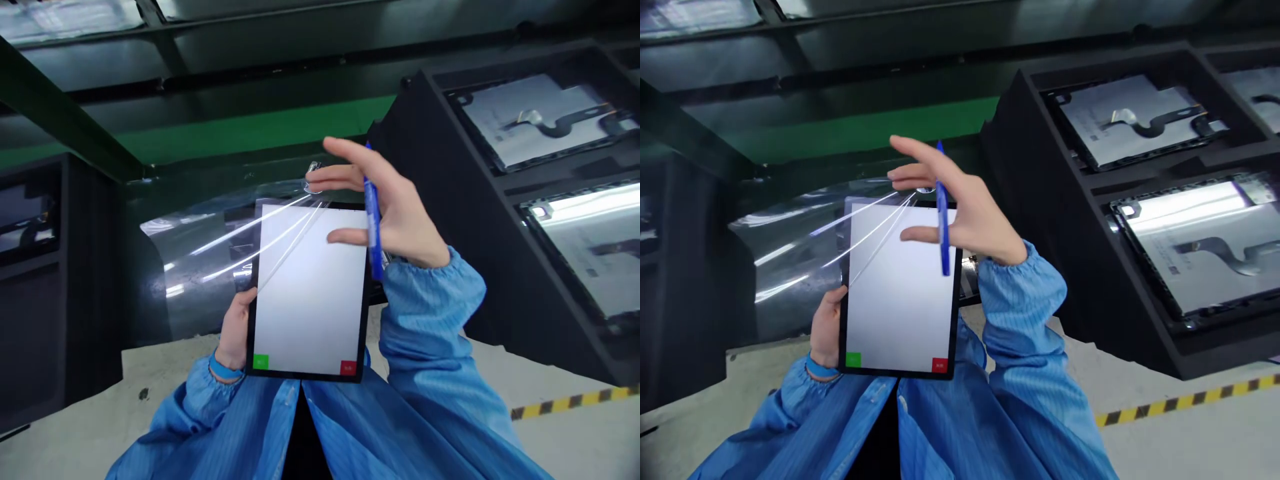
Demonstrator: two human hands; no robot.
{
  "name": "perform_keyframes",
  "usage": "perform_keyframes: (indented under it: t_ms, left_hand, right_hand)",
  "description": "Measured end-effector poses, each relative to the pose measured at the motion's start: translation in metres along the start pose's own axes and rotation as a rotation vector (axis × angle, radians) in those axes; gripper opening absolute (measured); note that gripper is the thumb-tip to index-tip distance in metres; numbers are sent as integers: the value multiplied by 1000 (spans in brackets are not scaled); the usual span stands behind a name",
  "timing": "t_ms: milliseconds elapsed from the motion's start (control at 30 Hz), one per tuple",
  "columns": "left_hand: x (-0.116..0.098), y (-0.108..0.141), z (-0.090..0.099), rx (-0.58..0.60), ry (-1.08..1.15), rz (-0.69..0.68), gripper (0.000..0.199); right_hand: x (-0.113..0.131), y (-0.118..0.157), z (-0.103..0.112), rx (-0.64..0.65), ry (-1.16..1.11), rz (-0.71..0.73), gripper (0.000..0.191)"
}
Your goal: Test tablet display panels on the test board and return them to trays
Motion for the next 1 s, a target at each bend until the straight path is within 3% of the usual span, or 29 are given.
perform_keyframes:
  t_ms: [100, 233, 400, 567, 767, 867, 1000]
  left_hand:
    - [6, 3, -16, 85, 55, 110, 29]
    - [6, 9, -39, 190, 90, 137, 43]
    - [-4, 8, -38, 64, 88, -40, 46]
    - [-23, 8, -18, -112, 87, -318, 63]
    - [-14, 3, -27, -120, 18, -205, 43]
    - [-24, 6, -24, -166, -18, -355, 46]
    - [-37, 16, -15, -249, -74, -529, 66]
  right_hand:
    - [-26, -2, 4, -93, -235, -40, 69]
    - [-78, 3, -12, -201, -391, -246, 65]
    - [-118, 11, -28, -231, -394, -372, 75]
    - [-132, 13, -26, -265, -481, -406, 70]
    - [-138, 13, -28, -280, -560, -428, 65]
    - [-136, 12, -28, -300, -645, -420, 59]
    - [-133, 11, -28, -320, -680, -427, 56]
Point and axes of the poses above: each hand's wrist, its own y-axis away from the middle knuckle, its own z-axis out of the back of the hand, x = y × z, the point moved 8 cm from there along -y, towards the middle knuckle, and after that the axes turned 14 degrees about y, right-handed, at the moved point
